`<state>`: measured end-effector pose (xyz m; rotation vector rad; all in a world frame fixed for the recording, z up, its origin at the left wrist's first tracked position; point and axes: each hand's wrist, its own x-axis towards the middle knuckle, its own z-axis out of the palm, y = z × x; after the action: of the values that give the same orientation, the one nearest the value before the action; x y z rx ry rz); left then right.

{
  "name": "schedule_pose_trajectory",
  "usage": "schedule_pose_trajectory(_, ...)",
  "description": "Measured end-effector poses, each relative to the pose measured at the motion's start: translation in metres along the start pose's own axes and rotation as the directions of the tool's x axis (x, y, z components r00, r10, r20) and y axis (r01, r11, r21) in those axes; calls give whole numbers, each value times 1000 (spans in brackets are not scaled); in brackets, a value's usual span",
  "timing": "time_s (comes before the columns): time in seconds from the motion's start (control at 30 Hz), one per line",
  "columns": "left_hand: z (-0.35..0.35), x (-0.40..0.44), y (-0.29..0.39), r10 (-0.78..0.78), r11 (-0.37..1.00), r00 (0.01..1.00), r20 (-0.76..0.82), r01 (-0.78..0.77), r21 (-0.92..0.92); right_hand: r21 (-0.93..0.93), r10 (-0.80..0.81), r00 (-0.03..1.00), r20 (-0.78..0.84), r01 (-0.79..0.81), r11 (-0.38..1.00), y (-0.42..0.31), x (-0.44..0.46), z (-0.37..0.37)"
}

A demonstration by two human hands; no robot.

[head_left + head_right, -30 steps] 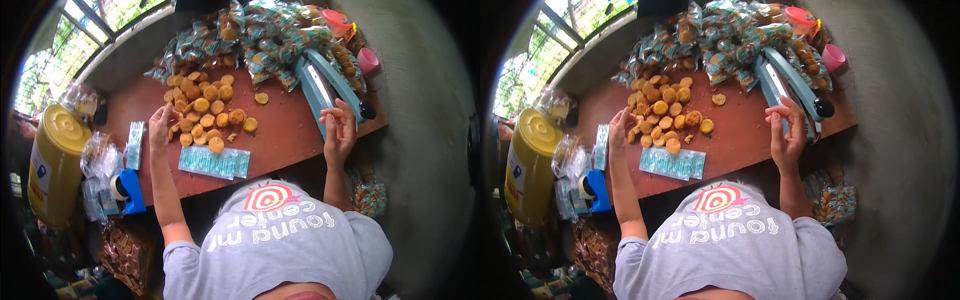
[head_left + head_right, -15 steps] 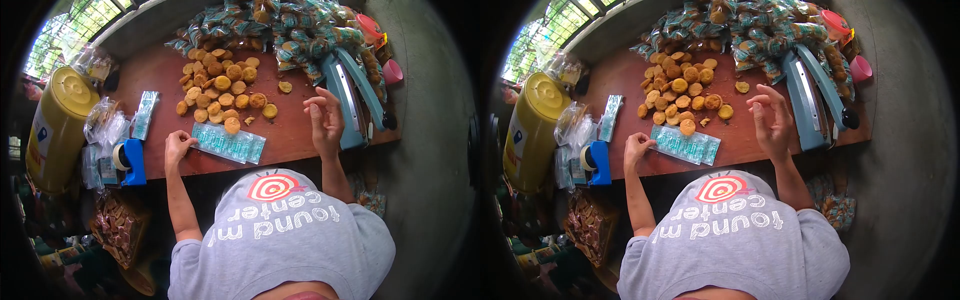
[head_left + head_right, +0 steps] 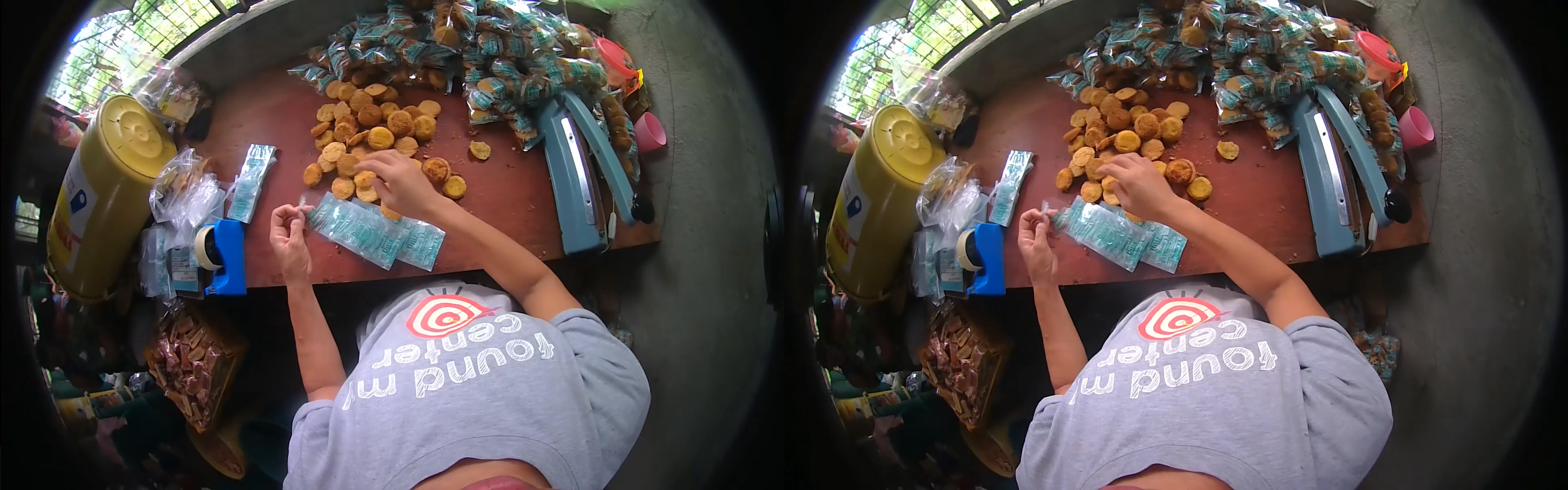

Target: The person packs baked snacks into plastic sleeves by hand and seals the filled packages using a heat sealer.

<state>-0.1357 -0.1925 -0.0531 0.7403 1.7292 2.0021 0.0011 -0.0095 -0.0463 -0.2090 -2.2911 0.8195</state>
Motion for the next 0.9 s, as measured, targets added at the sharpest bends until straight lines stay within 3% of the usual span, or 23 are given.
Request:
schedule_pose_trajectory(0.07, 9, -3, 11, -10, 968, 988, -152, -29, -250, -88, -46, 999, -24, 43, 995, 13, 12, 30)
schedule_pose_trajectory(0.13, 9, -6, 20, -35, 965, 990, -139, -3, -263, -174, -57, 997, -47, 48, 984, 17, 19, 44)
schedule_pose_trajectory(0.2, 8, -9, 21, -61, 960, 991, -122, 25, -280, -319, 17, 999, 29, -7, 948, 22, 24, 50)
schedule_pose_trajectory(0.27, 8, -12, 15, -115, 880, 991, -66, 71, -470, -307, 18, 1000, 25, -10, 952, 27, 23, 49)
schedule_pose_trajectory(0.3, 8, -15, 19, -80, 857, 993, 92, 116, -502, -235, 51, 998, 45, -39, 971, 29, 22, 45)
schedule_pose_trajectory(0.33, 12, -14, 17, -77, 857, 993, 86, 111, -504, -164, 83, 994, 70, -71, 984, 27, 23, 37)
schedule_pose_trajectory(0.4, 23, -14, 9, -113, 978, 993, -17, 108, -176, -150, 138, 988, 69, -126, 981, 24, 21, 21)
schedule_pose_trajectory(0.43, 26, -17, 12, -233, 949, 971, 54, 240, -205, 77, 279, 958, 71, -284, 956, 25, 21, 16)
schedule_pose_trajectory(0.47, 29, -17, 6, -233, 948, 971, 54, 239, -209, 297, 411, 906, 105, -423, 856, 25, 22, 11)
schedule_pose_trajectory(0.5, 30, -16, -6, -271, 935, 959, 79, 282, -215, 499, 428, 888, 168, -451, 740, 23, 24, 4)
schedule_pose_trajectory(0.53, 32, -16, -11, -312, 919, 944, 105, 328, -220, 495, 431, 886, 170, -455, 740, 13, 26, -9)
schedule_pose_trajectory(0.6, 41, -15, -13, -353, 903, 924, 151, 378, -203, 680, 393, 833, 390, -548, 487, -6, 26, -31)
schedule_pose_trajectory(0.63, 50, -15, -8, -309, 922, 933, 184, 341, -184, 740, 292, 873, 391, -487, 464, -3, 23, -26)
schedule_pose_trajectory(0.67, 56, -15, -5, -266, 938, 939, 219, 304, -165, 739, 297, 871, 391, -489, 463, -2, 21, -26)
schedule_pose_trajectory(0.73, 62, -14, -5, -260, 948, 931, 255, 297, -117, 488, 267, 883, 386, -441, 754, -2, 18, -26)
schedule_pose_trajectory(0.8, 68, -13, -5, -187, 964, 950, 251, 227, -142, 502, 263, 900, 346, -415, 759, -2, 16, -25)
schedule_pose_trajectory(0.9, 65, -12, 1, -236, 960, 935, 265, 266, -86, 427, 303, 903, 305, -414, 804, -4, 14, -28)
